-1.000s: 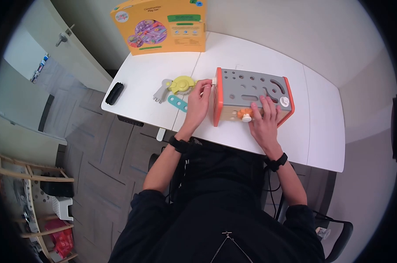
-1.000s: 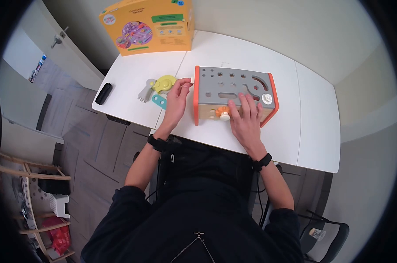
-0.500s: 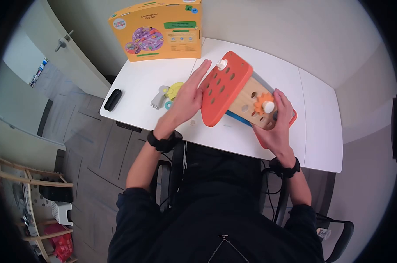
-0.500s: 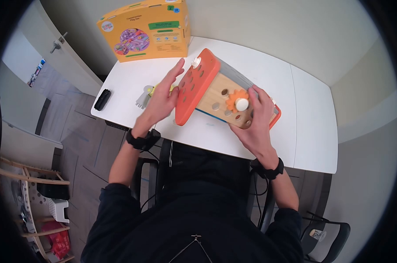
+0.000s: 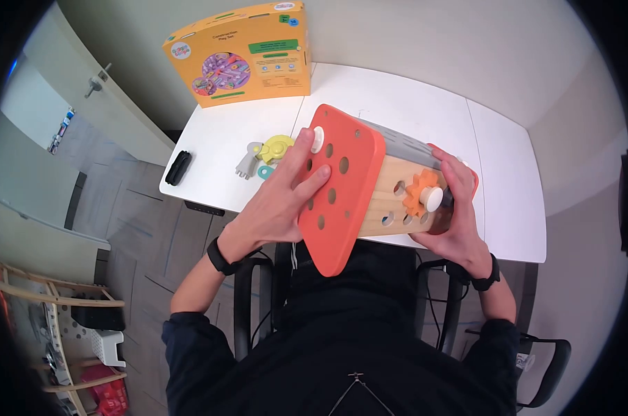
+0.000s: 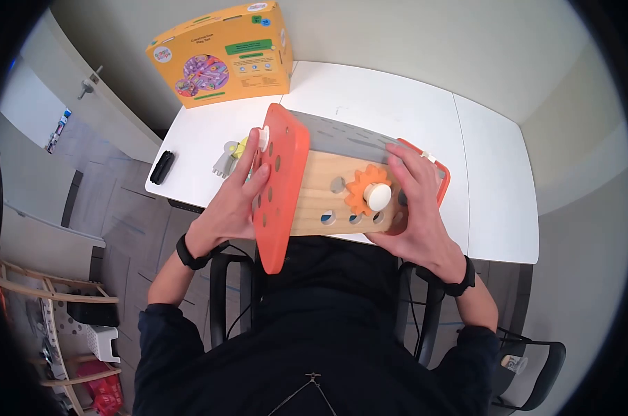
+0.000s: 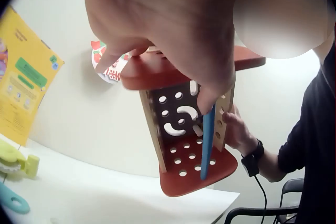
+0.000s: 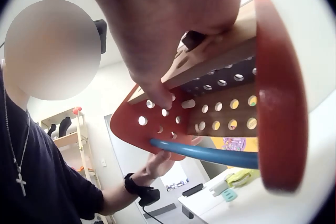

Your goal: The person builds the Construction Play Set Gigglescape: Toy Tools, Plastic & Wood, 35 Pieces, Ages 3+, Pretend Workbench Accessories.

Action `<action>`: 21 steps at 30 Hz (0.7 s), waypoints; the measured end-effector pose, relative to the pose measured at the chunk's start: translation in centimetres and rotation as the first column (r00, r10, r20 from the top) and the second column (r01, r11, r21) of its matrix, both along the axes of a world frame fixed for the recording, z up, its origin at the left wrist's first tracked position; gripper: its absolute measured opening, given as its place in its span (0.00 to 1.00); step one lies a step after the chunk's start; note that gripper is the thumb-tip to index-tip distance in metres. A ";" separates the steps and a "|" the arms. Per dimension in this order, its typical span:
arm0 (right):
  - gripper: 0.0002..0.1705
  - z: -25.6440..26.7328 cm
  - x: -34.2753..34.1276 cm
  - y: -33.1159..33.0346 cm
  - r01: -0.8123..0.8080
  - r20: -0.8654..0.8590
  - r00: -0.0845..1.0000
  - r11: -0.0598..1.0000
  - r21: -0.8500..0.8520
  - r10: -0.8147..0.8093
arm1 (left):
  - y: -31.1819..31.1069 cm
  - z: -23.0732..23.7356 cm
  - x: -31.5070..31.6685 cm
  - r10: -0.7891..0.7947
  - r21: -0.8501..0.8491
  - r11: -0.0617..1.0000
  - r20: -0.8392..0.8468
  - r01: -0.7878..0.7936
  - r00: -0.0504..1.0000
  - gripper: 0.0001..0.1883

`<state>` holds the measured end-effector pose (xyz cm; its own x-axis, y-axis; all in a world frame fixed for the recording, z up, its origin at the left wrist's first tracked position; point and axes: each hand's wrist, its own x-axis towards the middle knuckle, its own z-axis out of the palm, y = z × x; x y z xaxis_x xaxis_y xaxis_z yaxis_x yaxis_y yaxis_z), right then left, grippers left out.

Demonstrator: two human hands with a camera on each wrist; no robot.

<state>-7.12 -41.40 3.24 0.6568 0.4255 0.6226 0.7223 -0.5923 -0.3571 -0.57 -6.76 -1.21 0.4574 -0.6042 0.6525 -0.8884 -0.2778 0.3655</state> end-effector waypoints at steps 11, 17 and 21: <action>0.67 2.3 -0.4 0.2 -0.044 0.038 0.998 0.998 -0.046 0.045 | -1.1 -1.6 -0.6 0.094 -0.282 0.944 -0.270 -0.172 0.958 0.46; 0.68 2.7 0.2 -0.4 -0.057 -0.018 0.998 0.998 0.041 0.058 | -2.3 0.4 0.2 0.130 -0.276 0.959 0.224 -0.065 0.966 0.33; 0.67 3.2 0.7 -0.7 -0.076 -0.070 0.994 0.993 0.085 0.082 | -3.1 0.9 0.1 0.187 -0.263 0.956 0.199 -0.131 0.962 0.33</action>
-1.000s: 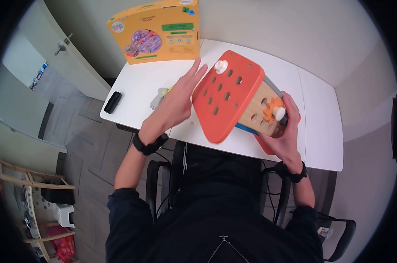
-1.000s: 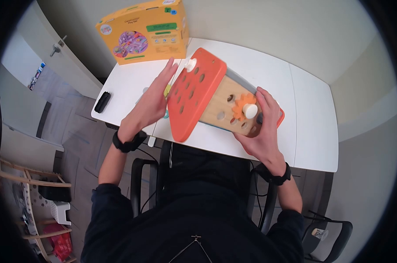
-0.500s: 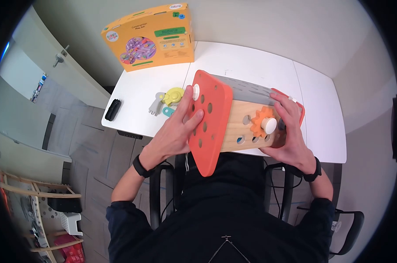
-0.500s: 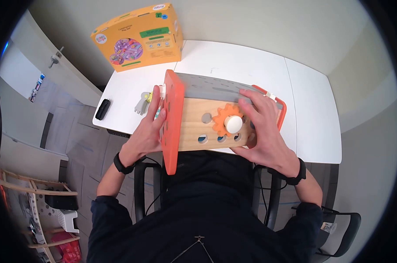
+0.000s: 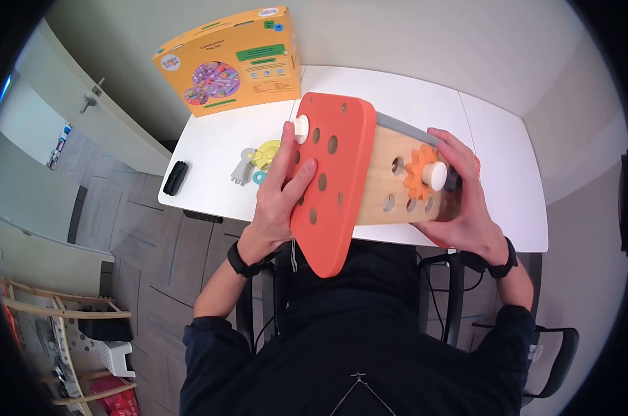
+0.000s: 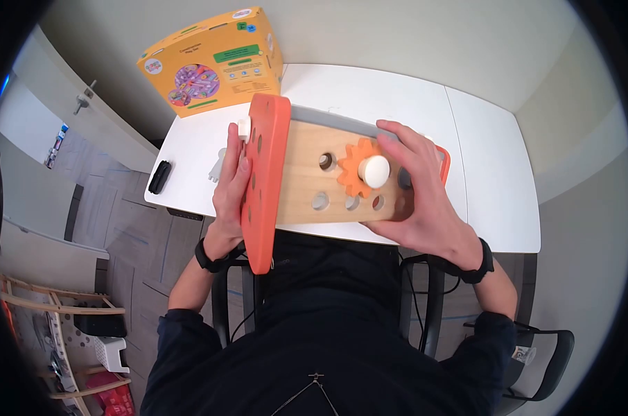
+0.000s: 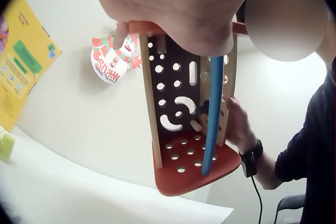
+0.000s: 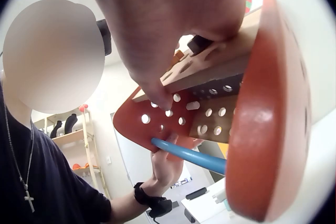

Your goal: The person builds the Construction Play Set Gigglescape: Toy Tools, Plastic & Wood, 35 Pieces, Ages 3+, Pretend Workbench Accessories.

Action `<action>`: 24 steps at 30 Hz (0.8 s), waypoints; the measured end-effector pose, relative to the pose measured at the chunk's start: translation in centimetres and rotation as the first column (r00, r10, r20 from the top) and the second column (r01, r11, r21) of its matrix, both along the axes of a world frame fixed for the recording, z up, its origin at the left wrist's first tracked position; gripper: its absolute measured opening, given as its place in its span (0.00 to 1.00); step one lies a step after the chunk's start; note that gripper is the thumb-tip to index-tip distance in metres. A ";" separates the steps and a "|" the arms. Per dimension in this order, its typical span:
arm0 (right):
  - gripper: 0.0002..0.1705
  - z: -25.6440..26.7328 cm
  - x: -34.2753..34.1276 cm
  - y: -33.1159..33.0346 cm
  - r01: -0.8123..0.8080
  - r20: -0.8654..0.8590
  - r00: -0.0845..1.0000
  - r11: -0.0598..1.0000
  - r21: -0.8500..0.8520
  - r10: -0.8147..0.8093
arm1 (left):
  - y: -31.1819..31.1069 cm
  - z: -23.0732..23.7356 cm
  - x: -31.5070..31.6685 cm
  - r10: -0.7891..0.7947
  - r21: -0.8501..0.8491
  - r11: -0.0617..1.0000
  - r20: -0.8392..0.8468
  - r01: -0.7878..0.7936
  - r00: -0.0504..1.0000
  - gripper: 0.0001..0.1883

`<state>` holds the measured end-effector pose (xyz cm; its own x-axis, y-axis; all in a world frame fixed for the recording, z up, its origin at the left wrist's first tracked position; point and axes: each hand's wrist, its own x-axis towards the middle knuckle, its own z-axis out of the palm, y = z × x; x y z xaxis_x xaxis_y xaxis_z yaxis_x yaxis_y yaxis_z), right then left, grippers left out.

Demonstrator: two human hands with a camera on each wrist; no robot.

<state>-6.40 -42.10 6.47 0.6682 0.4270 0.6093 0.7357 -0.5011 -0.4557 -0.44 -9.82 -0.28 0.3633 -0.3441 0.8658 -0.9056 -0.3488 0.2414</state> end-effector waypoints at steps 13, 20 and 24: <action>0.61 3.5 1.6 0.5 -0.015 0.096 0.995 0.982 -0.189 0.034 | -0.8 -1.6 0.9 0.062 -0.127 0.991 0.089 -0.051 0.994 0.39; 0.62 3.2 2.4 0.5 -0.040 -0.023 0.999 0.990 -0.134 0.037 | -0.9 -0.5 0.3 0.086 -0.121 0.989 0.007 -0.085 0.996 0.34; 0.62 4.6 3.0 0.3 -0.015 -0.135 0.991 0.985 -0.171 -0.009 | -0.9 -0.8 0.3 0.151 -0.167 0.972 -0.085 -0.164 0.985 0.31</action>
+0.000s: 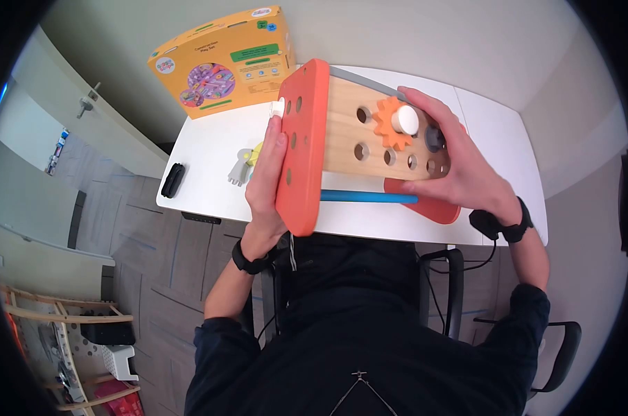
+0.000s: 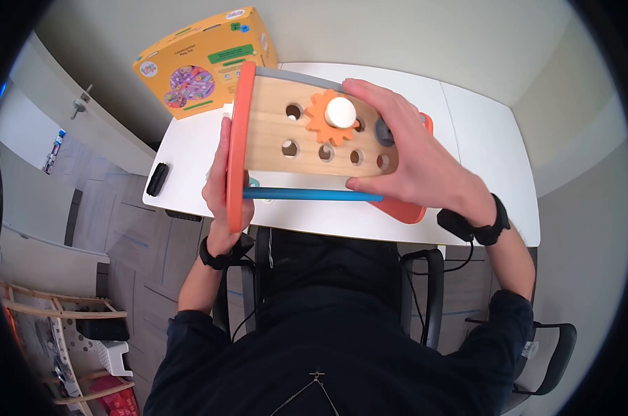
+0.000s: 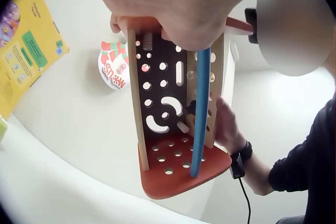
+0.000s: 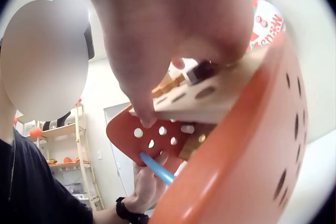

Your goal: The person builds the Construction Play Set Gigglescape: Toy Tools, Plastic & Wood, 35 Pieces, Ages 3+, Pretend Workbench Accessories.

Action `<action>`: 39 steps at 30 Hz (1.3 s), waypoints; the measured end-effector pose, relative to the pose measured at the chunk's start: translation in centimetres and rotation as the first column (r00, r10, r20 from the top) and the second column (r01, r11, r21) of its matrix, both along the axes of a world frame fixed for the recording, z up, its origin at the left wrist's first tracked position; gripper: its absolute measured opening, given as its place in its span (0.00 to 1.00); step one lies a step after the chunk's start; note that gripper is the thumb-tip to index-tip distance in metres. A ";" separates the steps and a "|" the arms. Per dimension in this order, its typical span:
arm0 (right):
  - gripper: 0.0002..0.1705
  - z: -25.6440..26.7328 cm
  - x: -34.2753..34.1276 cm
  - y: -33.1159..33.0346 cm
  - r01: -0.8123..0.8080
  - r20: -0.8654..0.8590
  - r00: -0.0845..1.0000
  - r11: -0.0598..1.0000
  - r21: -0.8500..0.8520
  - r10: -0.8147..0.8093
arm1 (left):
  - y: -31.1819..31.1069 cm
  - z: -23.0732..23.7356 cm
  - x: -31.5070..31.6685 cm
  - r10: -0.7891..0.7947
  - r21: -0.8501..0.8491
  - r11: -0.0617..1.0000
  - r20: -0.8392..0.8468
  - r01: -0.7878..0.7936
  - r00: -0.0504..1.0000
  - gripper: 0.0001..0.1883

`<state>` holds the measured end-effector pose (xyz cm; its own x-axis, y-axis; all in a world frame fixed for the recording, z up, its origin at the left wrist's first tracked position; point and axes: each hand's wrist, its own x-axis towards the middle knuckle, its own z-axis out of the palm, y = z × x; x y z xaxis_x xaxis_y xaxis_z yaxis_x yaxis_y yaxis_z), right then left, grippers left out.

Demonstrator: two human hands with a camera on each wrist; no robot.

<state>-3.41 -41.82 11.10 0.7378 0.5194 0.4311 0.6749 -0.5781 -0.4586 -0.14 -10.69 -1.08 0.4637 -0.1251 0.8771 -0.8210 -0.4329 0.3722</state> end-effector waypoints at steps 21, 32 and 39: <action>0.22 -15.2 -8.3 -1.8 0.560 -0.535 0.768 0.775 0.293 -0.353 | -0.8 2.6 -1.9 -0.265 -0.234 0.964 -0.834 0.124 0.484 0.36; 0.22 -12.9 -5.5 -2.6 0.678 -0.479 0.653 0.735 0.024 -0.587 | -0.1 -0.6 -0.5 -0.161 -0.104 0.964 -0.962 0.246 0.223 0.35; 0.27 -14.4 -3.9 -4.1 0.666 -0.529 0.629 0.746 -0.011 -0.570 | 0.1 -1.5 0.3 -0.051 0.012 0.958 -0.976 0.286 0.210 0.39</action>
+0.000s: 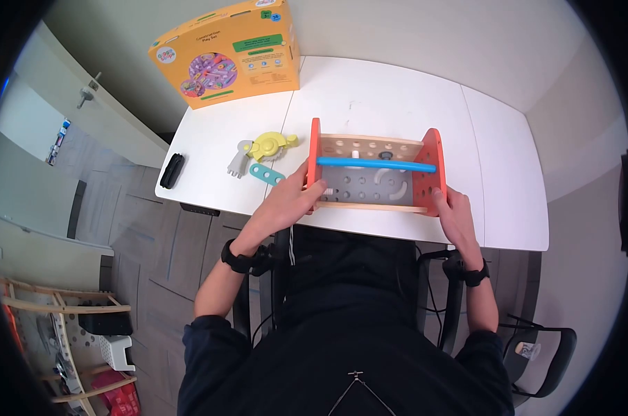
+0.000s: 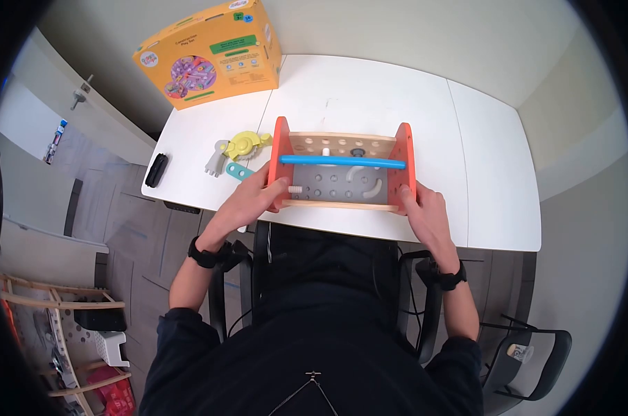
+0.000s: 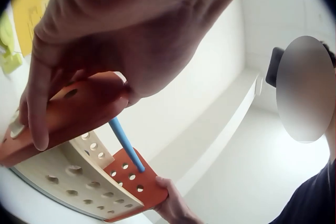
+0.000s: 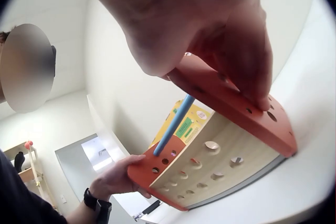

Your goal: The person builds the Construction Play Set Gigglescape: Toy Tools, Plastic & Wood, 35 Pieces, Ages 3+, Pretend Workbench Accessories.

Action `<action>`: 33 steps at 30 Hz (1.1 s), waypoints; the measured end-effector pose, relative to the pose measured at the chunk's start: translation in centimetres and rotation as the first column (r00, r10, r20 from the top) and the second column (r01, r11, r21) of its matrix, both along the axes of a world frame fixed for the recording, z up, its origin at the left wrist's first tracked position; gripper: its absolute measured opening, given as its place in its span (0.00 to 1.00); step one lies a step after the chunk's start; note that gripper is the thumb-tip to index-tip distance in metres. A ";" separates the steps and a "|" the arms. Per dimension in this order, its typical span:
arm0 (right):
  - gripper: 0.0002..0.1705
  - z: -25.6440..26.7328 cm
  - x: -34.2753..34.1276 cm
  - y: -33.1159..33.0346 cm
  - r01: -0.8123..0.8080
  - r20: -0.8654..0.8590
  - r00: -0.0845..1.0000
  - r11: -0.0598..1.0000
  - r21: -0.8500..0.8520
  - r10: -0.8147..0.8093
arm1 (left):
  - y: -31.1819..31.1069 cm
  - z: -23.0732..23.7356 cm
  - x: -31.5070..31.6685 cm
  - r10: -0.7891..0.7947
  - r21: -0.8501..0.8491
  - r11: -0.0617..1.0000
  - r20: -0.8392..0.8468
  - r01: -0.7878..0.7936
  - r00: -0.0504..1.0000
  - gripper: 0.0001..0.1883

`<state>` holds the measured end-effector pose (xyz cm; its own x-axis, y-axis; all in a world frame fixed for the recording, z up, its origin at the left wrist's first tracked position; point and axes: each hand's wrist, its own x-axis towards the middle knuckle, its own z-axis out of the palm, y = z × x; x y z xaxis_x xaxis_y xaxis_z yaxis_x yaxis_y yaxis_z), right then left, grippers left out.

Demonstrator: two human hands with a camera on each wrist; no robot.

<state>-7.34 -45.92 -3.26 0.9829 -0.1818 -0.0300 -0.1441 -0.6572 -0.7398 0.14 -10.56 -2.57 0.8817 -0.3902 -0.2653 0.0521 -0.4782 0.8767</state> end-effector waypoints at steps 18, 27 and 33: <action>0.26 3.4 -1.3 1.5 0.037 0.411 0.911 0.999 -0.013 -0.028 | 3.0 -7.6 1.1 -0.257 0.619 0.774 0.497 -0.131 0.829 0.14; 0.11 3.7 -1.1 6.2 -0.366 0.406 0.839 0.928 -0.069 0.361 | 3.2 -4.9 0.2 0.010 0.326 0.914 0.580 -0.243 0.815 0.11; 0.12 5.4 0.4 10.5 -0.543 0.300 0.808 0.838 0.048 0.507 | 0.7 1.3 -3.5 0.122 0.023 0.980 0.719 -0.200 0.684 0.15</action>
